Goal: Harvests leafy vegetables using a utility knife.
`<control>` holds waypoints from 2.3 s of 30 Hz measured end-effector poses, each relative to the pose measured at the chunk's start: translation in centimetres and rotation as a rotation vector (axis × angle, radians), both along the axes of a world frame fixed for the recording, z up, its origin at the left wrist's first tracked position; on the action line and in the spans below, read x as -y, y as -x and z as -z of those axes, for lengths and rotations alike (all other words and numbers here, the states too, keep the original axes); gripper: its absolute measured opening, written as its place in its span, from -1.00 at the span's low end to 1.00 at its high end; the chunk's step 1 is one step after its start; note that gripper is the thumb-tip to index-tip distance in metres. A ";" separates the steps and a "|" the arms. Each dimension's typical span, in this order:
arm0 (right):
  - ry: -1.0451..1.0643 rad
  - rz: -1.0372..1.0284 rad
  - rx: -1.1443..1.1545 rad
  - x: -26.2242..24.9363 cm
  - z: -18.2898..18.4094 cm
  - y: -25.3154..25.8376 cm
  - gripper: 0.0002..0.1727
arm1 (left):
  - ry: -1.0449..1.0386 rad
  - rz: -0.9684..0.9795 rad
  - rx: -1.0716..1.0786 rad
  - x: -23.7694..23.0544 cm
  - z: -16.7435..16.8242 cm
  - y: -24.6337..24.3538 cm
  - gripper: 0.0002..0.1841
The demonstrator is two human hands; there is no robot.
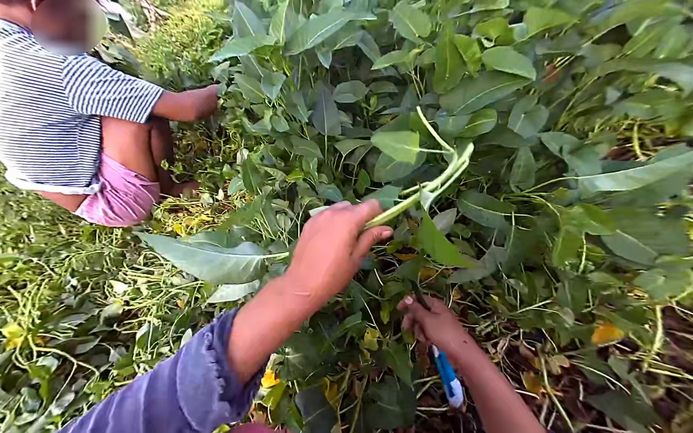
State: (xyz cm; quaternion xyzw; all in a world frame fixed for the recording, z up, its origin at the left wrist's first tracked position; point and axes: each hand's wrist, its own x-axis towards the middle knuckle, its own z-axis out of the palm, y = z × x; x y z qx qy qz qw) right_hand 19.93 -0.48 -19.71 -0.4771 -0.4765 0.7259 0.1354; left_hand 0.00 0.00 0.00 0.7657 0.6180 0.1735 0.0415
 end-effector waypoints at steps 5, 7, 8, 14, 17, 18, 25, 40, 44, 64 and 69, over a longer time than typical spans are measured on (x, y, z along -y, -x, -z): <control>0.003 0.709 0.045 3.6 4.8 2.6 -0.39 | 0.100 0.363 -0.212 -6.3 7.0 -2.2 -0.79; -0.089 0.786 0.140 3.8 6.0 1.9 -0.38 | 0.269 0.480 -0.248 -8.4 9.6 -3.0 -0.81; -0.123 0.820 0.175 3.6 6.4 1.3 -0.37 | 0.388 0.510 -0.266 -9.2 10.7 -3.7 -0.78; -0.004 0.893 0.115 3.2 6.6 -1.3 -0.33 | 0.566 0.449 -0.548 -8.1 14.7 -4.4 -0.77; -0.077 0.779 0.105 3.5 6.6 -1.1 -0.34 | 0.597 0.445 -0.594 -8.3 13.4 -3.1 -0.74; -0.094 0.741 0.124 3.5 6.6 -0.9 -0.36 | 0.627 0.434 -0.617 -8.1 13.0 -2.9 -0.72; -0.033 0.471 0.322 1.8 6.4 -1.2 -0.40 | 0.535 0.486 -0.409 -7.9 8.1 -2.5 -0.81; -0.460 -0.038 -0.016 3.2 1.2 4.1 -0.33 | 0.084 -0.109 0.057 -4.4 -6.6 7.2 -0.74; -0.240 -0.286 -0.016 3.2 0.5 7.6 -0.10 | 0.116 -0.106 -0.072 -2.4 -5.6 4.4 -0.81; -0.268 0.288 0.052 -2.6 1.6 -3.2 -0.20 | 0.954 -0.112 -0.068 -4.5 6.5 0.0 -0.71; -0.258 0.319 0.123 -2.7 5.0 -1.3 -0.44 | 0.975 -0.078 -0.101 -4.7 4.6 -2.4 -0.71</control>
